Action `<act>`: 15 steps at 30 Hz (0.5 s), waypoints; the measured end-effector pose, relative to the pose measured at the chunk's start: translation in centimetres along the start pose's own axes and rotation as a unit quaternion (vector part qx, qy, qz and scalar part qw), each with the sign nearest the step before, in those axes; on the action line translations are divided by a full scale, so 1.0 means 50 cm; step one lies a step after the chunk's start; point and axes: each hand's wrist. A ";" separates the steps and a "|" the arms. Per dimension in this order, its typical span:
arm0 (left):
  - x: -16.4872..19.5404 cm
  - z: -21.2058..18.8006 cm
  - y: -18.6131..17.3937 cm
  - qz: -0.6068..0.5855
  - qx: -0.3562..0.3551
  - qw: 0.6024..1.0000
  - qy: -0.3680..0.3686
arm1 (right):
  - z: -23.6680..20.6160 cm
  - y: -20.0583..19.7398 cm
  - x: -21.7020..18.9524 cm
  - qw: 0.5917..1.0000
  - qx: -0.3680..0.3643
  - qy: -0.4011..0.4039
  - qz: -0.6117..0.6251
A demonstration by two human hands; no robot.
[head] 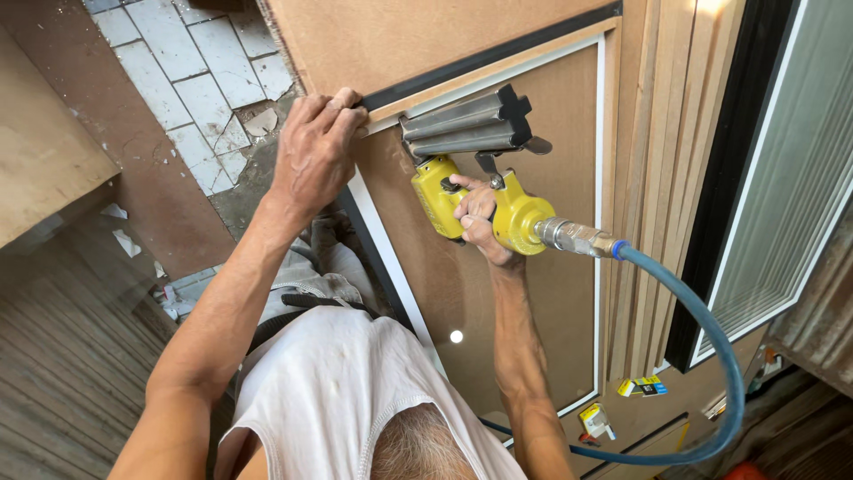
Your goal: The person positions a framed board on the workbench and uses a pneumatic nail gun to drive nails along the frame edges, working around the perimeter and repositioning the frame between nails.
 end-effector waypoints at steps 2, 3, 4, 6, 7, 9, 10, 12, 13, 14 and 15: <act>-0.012 -0.007 0.013 -0.027 0.009 1.000 -0.001 | 0.003 0.023 0.004 1.000 -0.010 0.003 -0.005; -0.019 -0.009 0.022 -0.030 0.021 0.999 -0.001 | 0.008 0.032 0.006 1.000 -0.008 -0.001 -0.013; -0.024 -0.012 0.030 -0.034 0.032 0.999 -0.001 | 0.009 0.041 0.008 1.000 -0.006 -0.004 -0.021; -0.033 -0.015 0.042 -0.034 0.043 0.998 -0.001 | 0.016 0.052 0.011 1.000 0.000 -0.008 -0.017; -0.035 -0.016 0.047 -0.031 0.044 0.999 -0.003 | 0.018 0.054 0.013 1.000 0.004 -0.007 -0.006; -0.038 -0.017 0.049 -0.023 0.042 0.999 -0.004 | 0.020 0.058 0.015 1.000 0.015 -0.011 0.013; -0.038 -0.016 0.048 -0.021 0.039 0.999 -0.006 | 0.020 0.058 0.016 0.999 0.025 -0.011 0.020; -0.037 -0.016 0.048 -0.023 0.037 0.999 -0.005 | 0.017 0.057 0.019 0.999 0.030 -0.015 0.030; -0.036 -0.016 0.049 -0.026 0.038 0.999 -0.004 | 0.016 0.055 0.020 0.999 0.024 -0.018 0.034; -0.036 -0.016 0.050 -0.031 0.039 0.999 -0.003 | 0.014 0.052 0.021 0.999 0.020 -0.019 0.037; -0.037 -0.017 0.051 -0.033 0.039 0.999 -0.001 | 0.014 0.050 0.023 0.999 0.022 -0.017 0.041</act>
Point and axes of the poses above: each hand's wrist, its own z-axis towards the middle knuckle, its own y-axis out of the palm, x = y × z, and after that the axes turned 9 degrees about y, right-handed
